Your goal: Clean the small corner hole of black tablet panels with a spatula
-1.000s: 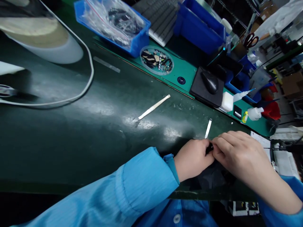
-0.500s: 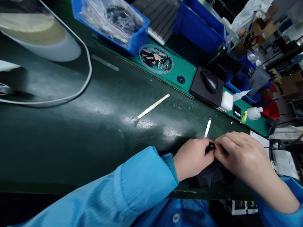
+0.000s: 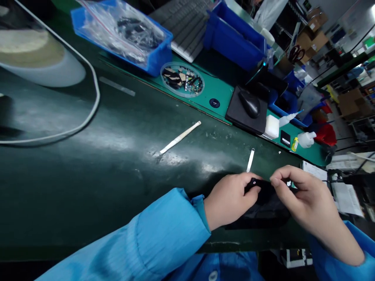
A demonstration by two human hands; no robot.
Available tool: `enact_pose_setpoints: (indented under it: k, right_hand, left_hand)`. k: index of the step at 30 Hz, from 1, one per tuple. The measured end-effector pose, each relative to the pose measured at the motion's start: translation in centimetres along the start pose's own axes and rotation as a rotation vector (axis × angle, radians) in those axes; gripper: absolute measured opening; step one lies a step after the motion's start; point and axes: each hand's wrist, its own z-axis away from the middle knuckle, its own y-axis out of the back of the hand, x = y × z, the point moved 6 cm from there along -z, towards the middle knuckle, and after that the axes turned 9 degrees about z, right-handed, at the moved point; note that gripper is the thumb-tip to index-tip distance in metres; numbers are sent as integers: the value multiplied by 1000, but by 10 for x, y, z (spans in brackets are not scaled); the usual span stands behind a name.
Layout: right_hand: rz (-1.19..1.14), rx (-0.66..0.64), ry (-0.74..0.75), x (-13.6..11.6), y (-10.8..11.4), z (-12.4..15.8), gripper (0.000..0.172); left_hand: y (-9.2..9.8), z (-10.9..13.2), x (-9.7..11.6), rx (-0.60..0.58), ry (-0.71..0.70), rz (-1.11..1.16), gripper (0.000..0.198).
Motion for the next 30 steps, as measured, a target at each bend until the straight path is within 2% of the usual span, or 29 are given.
enact_pose_setpoints:
  k: [3, 6, 9, 12, 16, 22, 26, 30]
  right_hand:
    - [-285, -130, -165, 9, -3, 10, 23]
    - [-468, -312, -213, 9, -11, 24, 28]
    - [-505, -533, -221, 5, -22, 43, 27]
    - [-481, -657, -168, -1, -29, 59, 23]
    - [-477, -689, -69, -11, -34, 71, 10]
    - [-502, -695, -48, -14, -40, 81, 7]
    - [-498, -668, -43, -11, -47, 91, 9]
    - [-508, -598, -69, -5, -62, 105, 28]
  left_hand:
    - [1, 1, -1, 2, 13, -19, 29]
    - [2, 2, -2, 15, 11, -49, 29]
    - [2, 3, -2, 26, -2, -54, 29]
    - [2, 4, -1, 11, -12, -44, 29]
    - [2, 4, 0, 9, -8, -40, 28]
    - [3, 2, -6, 5, 12, -23, 30]
    - [2, 2, -8, 8, 13, 20, 29]
    - [1, 1, -11, -3, 20, 79, 28]
